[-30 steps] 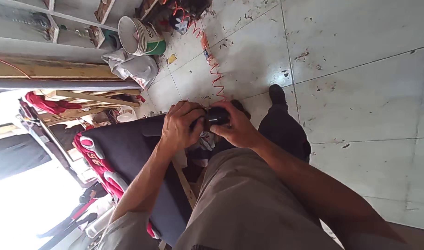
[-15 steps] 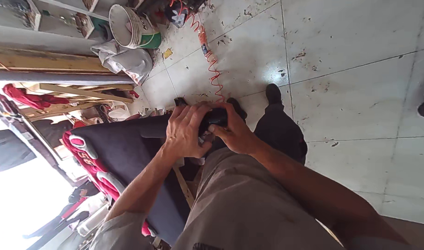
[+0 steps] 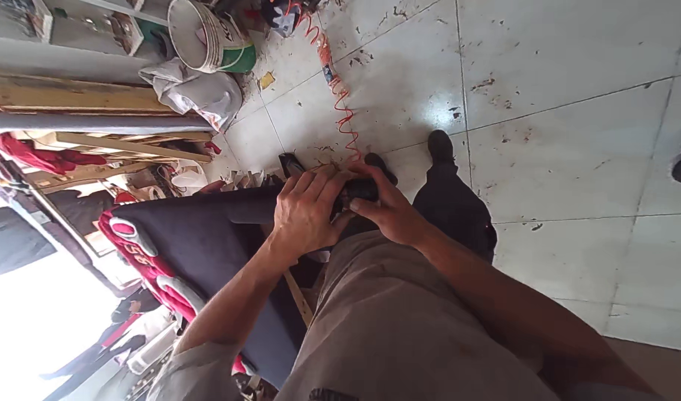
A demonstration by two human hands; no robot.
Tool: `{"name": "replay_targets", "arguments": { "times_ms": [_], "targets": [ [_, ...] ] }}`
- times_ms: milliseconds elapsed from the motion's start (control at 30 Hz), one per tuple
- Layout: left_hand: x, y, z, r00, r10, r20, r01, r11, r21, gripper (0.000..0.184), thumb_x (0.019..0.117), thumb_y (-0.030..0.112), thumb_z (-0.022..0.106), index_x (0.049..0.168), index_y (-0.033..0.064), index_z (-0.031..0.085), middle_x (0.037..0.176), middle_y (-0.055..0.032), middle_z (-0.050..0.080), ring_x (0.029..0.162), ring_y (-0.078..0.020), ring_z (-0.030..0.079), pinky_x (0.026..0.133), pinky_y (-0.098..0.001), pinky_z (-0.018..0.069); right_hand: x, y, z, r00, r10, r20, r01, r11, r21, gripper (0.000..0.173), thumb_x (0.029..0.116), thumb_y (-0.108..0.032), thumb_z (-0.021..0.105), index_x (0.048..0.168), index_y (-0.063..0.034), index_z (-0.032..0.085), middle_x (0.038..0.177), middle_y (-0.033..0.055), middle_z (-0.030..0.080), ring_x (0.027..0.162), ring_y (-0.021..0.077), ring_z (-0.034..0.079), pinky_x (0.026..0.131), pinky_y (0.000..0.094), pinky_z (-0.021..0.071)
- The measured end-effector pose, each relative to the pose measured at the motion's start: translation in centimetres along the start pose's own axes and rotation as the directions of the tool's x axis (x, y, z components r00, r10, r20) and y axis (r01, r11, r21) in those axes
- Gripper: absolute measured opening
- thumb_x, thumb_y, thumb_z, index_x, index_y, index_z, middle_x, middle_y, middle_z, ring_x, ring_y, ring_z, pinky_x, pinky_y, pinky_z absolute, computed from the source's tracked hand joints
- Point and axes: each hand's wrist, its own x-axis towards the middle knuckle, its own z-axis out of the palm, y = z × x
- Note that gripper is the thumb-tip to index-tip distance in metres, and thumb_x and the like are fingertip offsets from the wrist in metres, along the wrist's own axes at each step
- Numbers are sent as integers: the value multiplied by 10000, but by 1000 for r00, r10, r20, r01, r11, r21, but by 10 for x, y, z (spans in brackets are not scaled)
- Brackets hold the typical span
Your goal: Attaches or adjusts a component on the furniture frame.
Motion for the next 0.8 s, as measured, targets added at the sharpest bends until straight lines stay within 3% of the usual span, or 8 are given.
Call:
{"name": "replay_targets", "arguments": {
  "times_ms": [133,367,567,700,800],
  "targets": [
    [-5,-16,-3,999,47,3,-47,995,-88,470,869,499,648,1144,131,748,1207,-101,725,1050,-264,702,825,-449,576,-8,6,-2,997,-45,-58,51,993,106,511,976,-195,618,1432,-78,419,1178,76,661,1018,186,706,906,381,621],
    [-2,-13,-3,999,47,-24,-49,994,-100,329,907,397,591,1032,142,758,1163,-68,743,1018,-242,700,763,-418,557,-11,4,3,994,-79,-79,81,997,13,511,963,-219,649,1414,-77,458,1245,76,631,1084,162,678,942,356,603],
    [-1,-12,-3,998,57,-33,-60,993,-101,310,897,367,600,1015,122,749,1148,-77,742,993,-242,701,738,-407,556,-8,-1,8,993,-95,-66,87,988,-125,511,968,-237,665,1408,-74,463,1233,66,625,1081,119,667,881,308,613],
    [-1,-12,-1,997,49,-55,-54,994,-98,348,857,389,605,1002,102,737,1109,-86,751,965,-240,708,734,-410,554,-5,-5,9,996,-81,-45,66,962,-265,509,972,-299,645,1402,-95,466,1262,46,599,1063,72,653,829,268,604],
    [1,-9,0,997,53,-53,-57,995,-83,538,787,470,642,1124,55,700,1175,-129,726,1030,-265,706,830,-439,565,-4,-7,11,995,-86,-49,66,947,-314,519,978,-309,643,1406,-81,457,1297,66,586,1119,93,638,897,299,594]
  ]
}}
